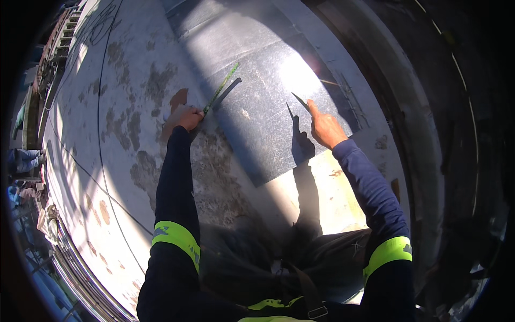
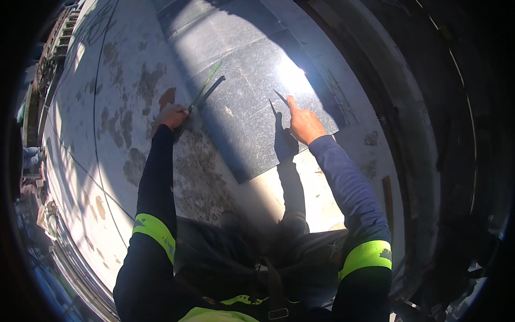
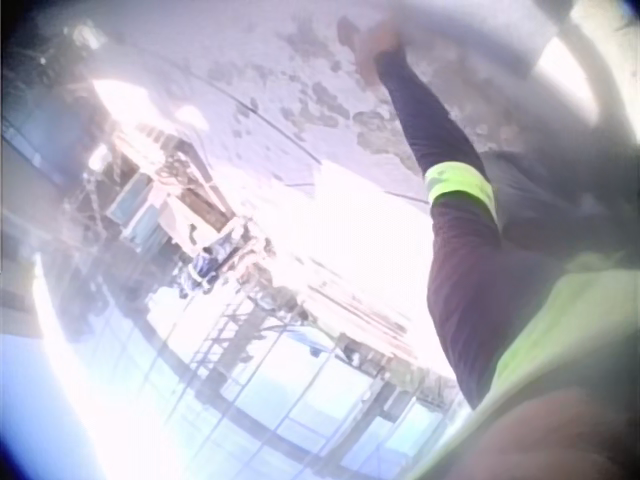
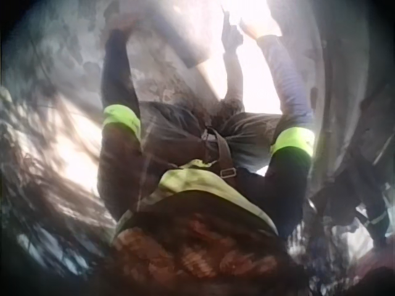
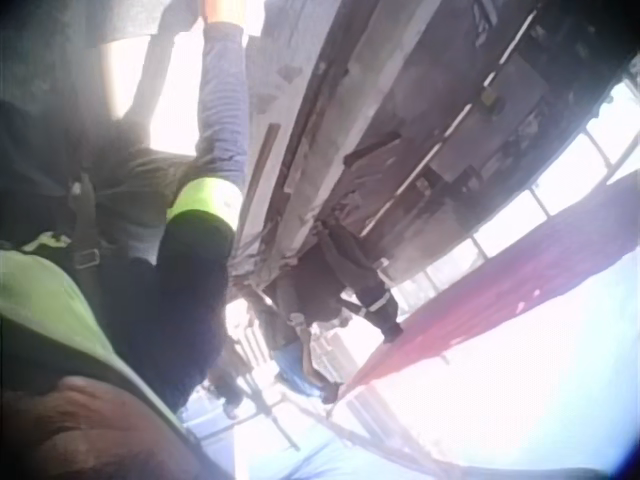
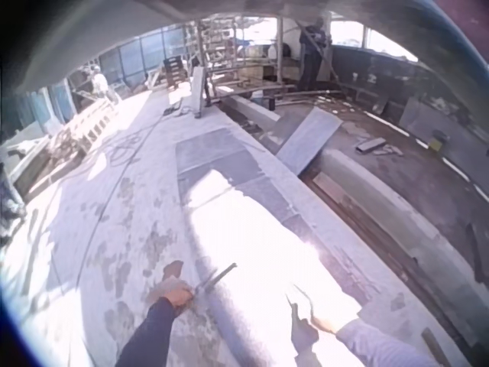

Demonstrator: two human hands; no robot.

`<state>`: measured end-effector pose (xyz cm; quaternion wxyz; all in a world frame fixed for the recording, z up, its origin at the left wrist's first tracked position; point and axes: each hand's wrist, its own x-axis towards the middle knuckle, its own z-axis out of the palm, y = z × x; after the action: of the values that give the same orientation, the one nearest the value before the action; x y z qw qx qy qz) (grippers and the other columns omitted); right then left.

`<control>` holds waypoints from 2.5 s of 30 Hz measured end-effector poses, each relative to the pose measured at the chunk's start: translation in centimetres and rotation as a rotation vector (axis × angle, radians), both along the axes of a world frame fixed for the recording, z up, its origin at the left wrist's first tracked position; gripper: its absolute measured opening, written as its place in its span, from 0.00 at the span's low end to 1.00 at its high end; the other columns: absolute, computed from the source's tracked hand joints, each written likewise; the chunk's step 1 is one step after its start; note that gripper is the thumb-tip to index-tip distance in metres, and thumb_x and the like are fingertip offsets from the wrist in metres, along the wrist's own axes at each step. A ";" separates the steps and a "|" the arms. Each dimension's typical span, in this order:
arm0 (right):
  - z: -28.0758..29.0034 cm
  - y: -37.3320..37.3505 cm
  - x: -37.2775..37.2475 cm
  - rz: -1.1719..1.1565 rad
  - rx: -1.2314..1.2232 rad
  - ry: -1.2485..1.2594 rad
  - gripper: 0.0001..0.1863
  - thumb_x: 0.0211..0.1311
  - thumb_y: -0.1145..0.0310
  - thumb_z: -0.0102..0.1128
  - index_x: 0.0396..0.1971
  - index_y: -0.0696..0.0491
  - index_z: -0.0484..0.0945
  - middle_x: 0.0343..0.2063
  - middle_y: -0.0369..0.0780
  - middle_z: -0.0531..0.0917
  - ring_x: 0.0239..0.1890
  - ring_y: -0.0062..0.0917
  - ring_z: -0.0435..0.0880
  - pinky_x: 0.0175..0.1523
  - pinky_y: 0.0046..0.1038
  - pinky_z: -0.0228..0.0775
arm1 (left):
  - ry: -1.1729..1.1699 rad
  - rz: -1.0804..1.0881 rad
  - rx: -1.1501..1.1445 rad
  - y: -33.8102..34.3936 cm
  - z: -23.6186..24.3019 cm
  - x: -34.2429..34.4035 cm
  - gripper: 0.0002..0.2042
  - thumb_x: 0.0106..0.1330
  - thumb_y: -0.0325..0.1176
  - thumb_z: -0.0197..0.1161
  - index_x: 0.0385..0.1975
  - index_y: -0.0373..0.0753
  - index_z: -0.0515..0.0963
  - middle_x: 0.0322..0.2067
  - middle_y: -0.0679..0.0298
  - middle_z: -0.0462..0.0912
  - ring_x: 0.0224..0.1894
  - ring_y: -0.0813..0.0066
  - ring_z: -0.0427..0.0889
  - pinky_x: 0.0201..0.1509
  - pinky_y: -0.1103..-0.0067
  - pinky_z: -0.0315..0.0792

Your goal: The person uses a utility knife and a metal straightedge to score and cut a large gray tile on a rooftop. They position the straightedge, score along it, and repeat the process to complete the cut. The person then walks across the rooftop and picks up a white bucket.

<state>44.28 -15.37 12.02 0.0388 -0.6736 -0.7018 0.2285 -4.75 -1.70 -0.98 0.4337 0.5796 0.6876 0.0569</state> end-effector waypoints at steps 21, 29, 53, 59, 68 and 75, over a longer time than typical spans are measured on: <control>10.8 -12.6 9.5 -0.701 -0.125 0.828 0.16 0.77 0.65 0.53 0.58 0.55 0.76 0.29 0.35 0.83 0.16 0.15 0.74 0.22 0.21 0.65 | -0.016 -0.308 0.161 -5.3 10.5 16.1 0.38 0.56 0.74 0.69 0.38 0.36 0.82 0.39 0.52 0.86 0.46 0.60 0.86 0.52 0.63 0.76; 20.6 -17.5 4.4 -0.704 0.072 0.795 0.08 0.73 0.68 0.63 0.44 0.53 0.75 0.28 0.32 0.82 0.26 0.10 0.74 0.30 0.17 0.65 | -0.228 -0.530 -0.334 -25.1 9.0 27.2 0.25 0.56 0.57 0.75 0.31 0.37 0.83 0.33 0.54 0.88 0.39 0.61 0.87 0.47 0.68 0.78; 18.9 -16.9 -0.1 -0.076 -0.276 0.623 0.23 0.70 0.70 0.55 0.65 0.50 0.71 0.34 0.54 0.87 0.38 0.50 0.88 0.47 0.42 0.78 | -0.124 -0.828 -0.155 -30.3 4.4 28.1 0.14 0.63 0.40 0.62 0.47 0.45 0.79 0.44 0.52 0.83 0.52 0.52 0.82 0.54 0.61 0.75; 17.5 -16.7 0.9 -0.122 -0.236 0.587 0.26 0.71 0.72 0.54 0.68 0.49 0.68 0.34 0.51 0.88 0.38 0.48 0.88 0.48 0.40 0.78 | 0.147 -1.220 0.112 -32.1 4.3 27.6 0.20 0.65 0.50 0.68 0.51 0.48 0.81 0.48 0.57 0.81 0.57 0.58 0.80 0.56 0.56 0.71; 6.7 -0.5 -0.3 0.187 0.054 0.067 0.30 0.70 0.74 0.52 0.72 0.46 0.67 0.36 0.56 0.87 0.38 0.52 0.88 0.46 0.51 0.77 | 0.534 -1.310 -0.159 -33.3 4.5 25.6 0.19 0.75 0.39 0.55 0.63 0.66 0.71 0.62 0.59 0.68 0.65 0.51 0.73 0.58 0.49 0.73; -0.9 6.1 -4.2 0.109 -0.071 -0.044 0.30 0.70 0.76 0.46 0.72 0.44 0.68 0.46 0.57 0.86 0.52 0.52 0.86 0.57 0.49 0.79 | 0.469 -0.986 -0.368 -35.2 5.1 23.1 0.21 0.73 0.37 0.57 0.64 0.66 0.71 0.64 0.59 0.69 0.60 0.48 0.78 0.52 0.45 0.80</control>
<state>40.09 -9.31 11.08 -0.0133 -0.6402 -0.7296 0.2403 18.39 -36.86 4.15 0.3386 0.7437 0.4125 -0.4025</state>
